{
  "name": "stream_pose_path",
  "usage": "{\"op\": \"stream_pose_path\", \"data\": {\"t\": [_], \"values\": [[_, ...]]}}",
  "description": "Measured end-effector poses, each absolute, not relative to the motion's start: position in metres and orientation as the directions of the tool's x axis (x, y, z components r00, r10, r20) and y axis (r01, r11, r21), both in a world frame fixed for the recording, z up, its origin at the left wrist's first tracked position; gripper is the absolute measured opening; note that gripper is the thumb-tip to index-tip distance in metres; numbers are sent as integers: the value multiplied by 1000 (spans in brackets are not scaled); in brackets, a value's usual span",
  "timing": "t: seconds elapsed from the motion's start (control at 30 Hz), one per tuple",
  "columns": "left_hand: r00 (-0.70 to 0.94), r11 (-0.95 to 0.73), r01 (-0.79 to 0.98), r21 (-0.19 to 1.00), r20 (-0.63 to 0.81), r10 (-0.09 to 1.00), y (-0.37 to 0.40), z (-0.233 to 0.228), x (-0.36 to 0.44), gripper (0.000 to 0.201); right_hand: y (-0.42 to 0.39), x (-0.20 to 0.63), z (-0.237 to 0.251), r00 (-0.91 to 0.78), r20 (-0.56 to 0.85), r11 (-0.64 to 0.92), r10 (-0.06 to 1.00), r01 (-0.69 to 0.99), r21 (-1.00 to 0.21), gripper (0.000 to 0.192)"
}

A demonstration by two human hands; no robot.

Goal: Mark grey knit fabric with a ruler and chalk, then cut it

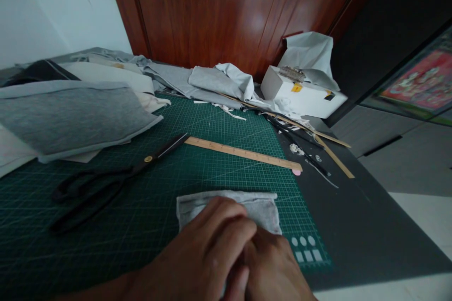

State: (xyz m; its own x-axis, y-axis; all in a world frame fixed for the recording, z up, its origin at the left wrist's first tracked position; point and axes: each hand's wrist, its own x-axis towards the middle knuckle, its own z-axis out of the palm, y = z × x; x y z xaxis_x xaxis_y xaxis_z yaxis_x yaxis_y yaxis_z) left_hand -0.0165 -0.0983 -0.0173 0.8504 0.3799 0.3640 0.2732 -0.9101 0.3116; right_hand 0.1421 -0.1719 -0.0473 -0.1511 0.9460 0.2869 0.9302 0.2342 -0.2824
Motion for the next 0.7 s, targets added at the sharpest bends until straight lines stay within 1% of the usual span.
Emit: {"op": "stream_pose_path", "data": {"t": [0.07,0.1,0.17,0.2,0.27,0.33,0.4,0.47,0.57,0.7], "values": [[797,-871,343,353,381,468,-98,-24,-16,51,-174,148,-49,-154,241,234,958,908,-349,37],[779,-858,362,365,387,493,-98,-27,-16,52,-175,152,-49,-145,228,227,963,892,-392,39],[755,-843,362,397,405,515,-97,-31,-16,48,-176,157,-50,-127,212,209,969,877,-432,33],[758,-848,347,401,412,505,-96,-33,-16,45,-176,159,-50,-117,220,205,968,876,-437,27],[783,-866,337,369,402,476,-93,-36,-15,46,-172,163,-50,-93,273,205,958,884,-419,20],[812,-887,339,315,378,445,-89,-37,-16,48,-167,165,-50,-60,341,197,938,902,-385,21],[838,-903,325,280,358,413,-85,-38,-17,46,-162,167,-49,-21,380,171,925,915,-366,21],[850,-916,307,258,360,386,-82,-38,-19,43,-157,169,-49,9,375,140,927,919,-368,20],[853,-925,300,234,369,370,-80,-41,-22,41,-154,173,-49,8,352,128,936,924,-361,19],[859,-933,292,212,371,353,-79,-44,-22,44,-153,176,-50,6,316,113,949,927,-358,19]]}}
